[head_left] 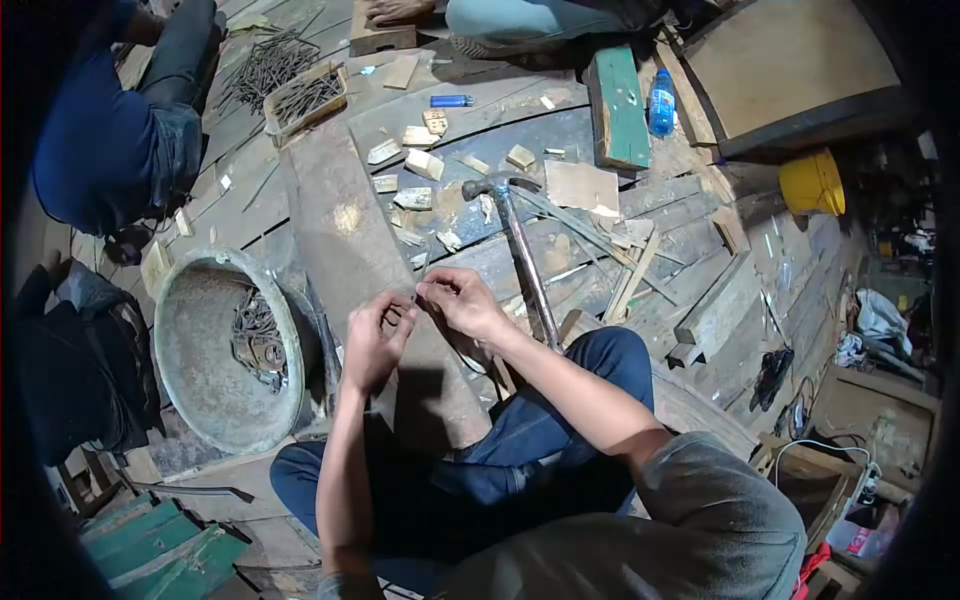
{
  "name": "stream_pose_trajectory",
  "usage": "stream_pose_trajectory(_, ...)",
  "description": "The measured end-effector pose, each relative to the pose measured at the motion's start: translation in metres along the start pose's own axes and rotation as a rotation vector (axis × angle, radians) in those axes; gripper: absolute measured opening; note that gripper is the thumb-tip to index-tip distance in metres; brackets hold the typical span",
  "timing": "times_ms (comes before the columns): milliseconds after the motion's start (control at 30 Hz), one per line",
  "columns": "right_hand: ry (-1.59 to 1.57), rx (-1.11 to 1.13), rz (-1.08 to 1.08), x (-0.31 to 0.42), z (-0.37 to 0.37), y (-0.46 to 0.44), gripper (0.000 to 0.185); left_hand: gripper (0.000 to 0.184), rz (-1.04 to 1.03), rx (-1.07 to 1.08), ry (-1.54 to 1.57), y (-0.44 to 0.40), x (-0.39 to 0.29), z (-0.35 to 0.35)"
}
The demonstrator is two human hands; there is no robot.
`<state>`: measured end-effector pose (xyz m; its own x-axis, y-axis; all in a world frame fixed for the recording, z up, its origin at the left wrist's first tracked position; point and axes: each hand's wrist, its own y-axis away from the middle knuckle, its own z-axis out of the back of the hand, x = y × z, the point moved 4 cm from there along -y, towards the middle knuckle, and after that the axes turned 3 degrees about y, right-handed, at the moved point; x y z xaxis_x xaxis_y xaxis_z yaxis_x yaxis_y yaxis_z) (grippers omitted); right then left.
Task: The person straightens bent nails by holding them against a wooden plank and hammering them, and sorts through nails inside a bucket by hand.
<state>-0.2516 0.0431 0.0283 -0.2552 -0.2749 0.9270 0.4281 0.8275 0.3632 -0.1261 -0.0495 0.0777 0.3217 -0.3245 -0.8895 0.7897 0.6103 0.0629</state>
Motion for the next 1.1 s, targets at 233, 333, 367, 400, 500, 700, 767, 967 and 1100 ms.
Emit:
stream_pose_trajectory(233,0.073,-0.079,0.066,0.011,0.006,0.001,0.018,0.011,0.081,-0.1,0.019,-0.001,-0.009,0.005)
stream_pose_trajectory(333,0.038,-0.106,0.039,0.003,0.003,0.0,0.015,0.016,0.081,-0.093,0.05,-0.002,-0.003,0.005)
stream_pose_trajectory(367,0.025,-0.087,0.031,-0.002,0.003,-0.002,0.016,0.018,0.06,-0.102,0.03,-0.001,-0.003,0.004)
stream_pose_trajectory(400,0.002,-0.075,0.017,-0.001,0.001,-0.003,0.015,0.017,0.04,-0.103,0.03,-0.002,0.003,0.002)
stream_pose_trajectory(500,0.018,-0.065,-0.041,0.002,0.002,0.001,0.014,0.016,0.01,-0.101,-0.007,-0.002,0.015,-0.001)
stream_pose_trajectory(700,0.203,-0.027,0.058,0.007,0.003,0.0,0.013,0.015,-0.005,-0.103,-0.083,-0.001,0.014,0.0)
stream_pose_trajectory(767,0.27,0.01,0.069,0.006,0.005,-0.001,0.011,0.015,0.034,-0.098,-0.087,-0.001,0.015,-0.001)
stream_pose_trajectory(967,1.138,0.055,-0.02,0.051,0.039,0.011,0.029,0.016,0.088,-0.112,-0.154,-0.001,0.018,0.008)
stream_pose_trajectory(1100,1.434,-0.026,-0.394,0.047,0.094,0.007,0.043,0.014,0.147,-0.152,-0.264,-0.001,0.036,0.017)
